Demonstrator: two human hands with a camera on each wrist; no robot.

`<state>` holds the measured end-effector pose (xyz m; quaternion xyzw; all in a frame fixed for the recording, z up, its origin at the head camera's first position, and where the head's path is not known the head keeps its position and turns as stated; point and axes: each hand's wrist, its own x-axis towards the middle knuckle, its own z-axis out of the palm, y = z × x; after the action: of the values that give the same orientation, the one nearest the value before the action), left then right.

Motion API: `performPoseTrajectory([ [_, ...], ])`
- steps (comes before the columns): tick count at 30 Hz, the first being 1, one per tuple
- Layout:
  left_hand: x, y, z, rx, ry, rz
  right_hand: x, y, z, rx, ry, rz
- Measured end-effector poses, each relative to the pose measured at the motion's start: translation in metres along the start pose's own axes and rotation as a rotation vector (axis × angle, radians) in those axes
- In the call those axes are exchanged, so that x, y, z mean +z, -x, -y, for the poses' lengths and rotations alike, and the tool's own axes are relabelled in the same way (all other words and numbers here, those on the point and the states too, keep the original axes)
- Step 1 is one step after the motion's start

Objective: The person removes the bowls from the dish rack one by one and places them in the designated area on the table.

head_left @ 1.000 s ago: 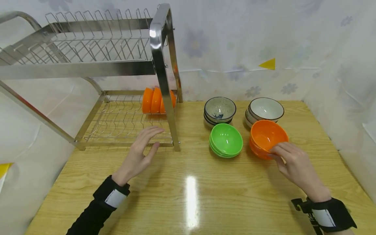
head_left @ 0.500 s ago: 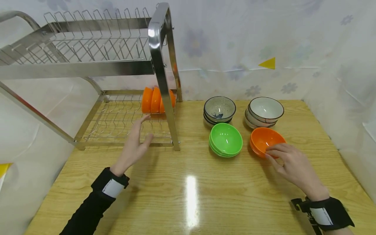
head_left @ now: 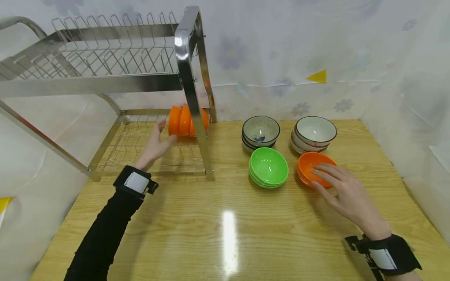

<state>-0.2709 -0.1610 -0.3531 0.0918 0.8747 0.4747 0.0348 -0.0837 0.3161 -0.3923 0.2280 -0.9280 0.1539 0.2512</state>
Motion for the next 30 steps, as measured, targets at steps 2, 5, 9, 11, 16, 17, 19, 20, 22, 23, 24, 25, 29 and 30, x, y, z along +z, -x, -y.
performPoseTrajectory([
  [2, 0.0, -0.008, 0.001, -0.035, 0.037, -0.002, 0.0, 0.0, 0.001, -0.007, -0.006, 0.001],
  [5, 0.001, -0.016, 0.002, -0.084, 0.097, -0.005, 0.001, 0.0, 0.002, -0.015, -0.009, 0.002],
  [9, 0.003, -0.025, 0.003, -0.123, 0.166, -0.002, 0.0, 0.0, 0.003, -0.011, -0.004, 0.013],
  [11, 0.004, -0.029, 0.003, -0.133, 0.199, -0.005, 0.0, 0.0, 0.004, -0.007, -0.004, 0.019],
  [16, 0.004, -0.039, 0.008, -0.14, 0.216, -0.049, -0.001, 0.001, 0.004, -0.013, -0.014, 0.01],
  [17, 0.004, -0.04, 0.009, -0.138, 0.206, -0.062, -0.001, 0.001, 0.004, -0.016, -0.016, 0.007],
  [19, 0.004, -0.043, 0.012, -0.123, 0.19, -0.09, -0.001, 0.001, 0.004, -0.023, -0.019, -0.002],
  [20, 0.003, -0.044, 0.013, -0.119, 0.177, -0.102, -0.001, 0.001, 0.004, -0.025, -0.017, -0.005],
  [22, 0.002, -0.045, 0.015, -0.119, 0.162, -0.123, -0.001, 0.001, 0.005, -0.028, -0.013, -0.01],
  [23, 0.001, -0.046, 0.016, -0.119, 0.16, -0.13, -0.001, 0.001, 0.005, -0.028, -0.015, -0.011],
  [24, 0.0, -0.046, 0.017, -0.123, 0.166, -0.134, -0.001, 0.001, 0.004, -0.029, -0.016, -0.014],
  [25, -0.001, -0.046, 0.017, -0.131, 0.174, -0.135, -0.002, 0.001, 0.004, -0.029, -0.018, -0.015],
  [29, -0.002, -0.042, 0.018, -0.151, 0.241, -0.143, -0.003, 0.003, 0.004, -0.027, -0.023, -0.012],
  [30, -0.002, -0.041, 0.017, -0.15, 0.262, -0.149, -0.003, 0.003, 0.004, -0.024, -0.021, -0.006],
])
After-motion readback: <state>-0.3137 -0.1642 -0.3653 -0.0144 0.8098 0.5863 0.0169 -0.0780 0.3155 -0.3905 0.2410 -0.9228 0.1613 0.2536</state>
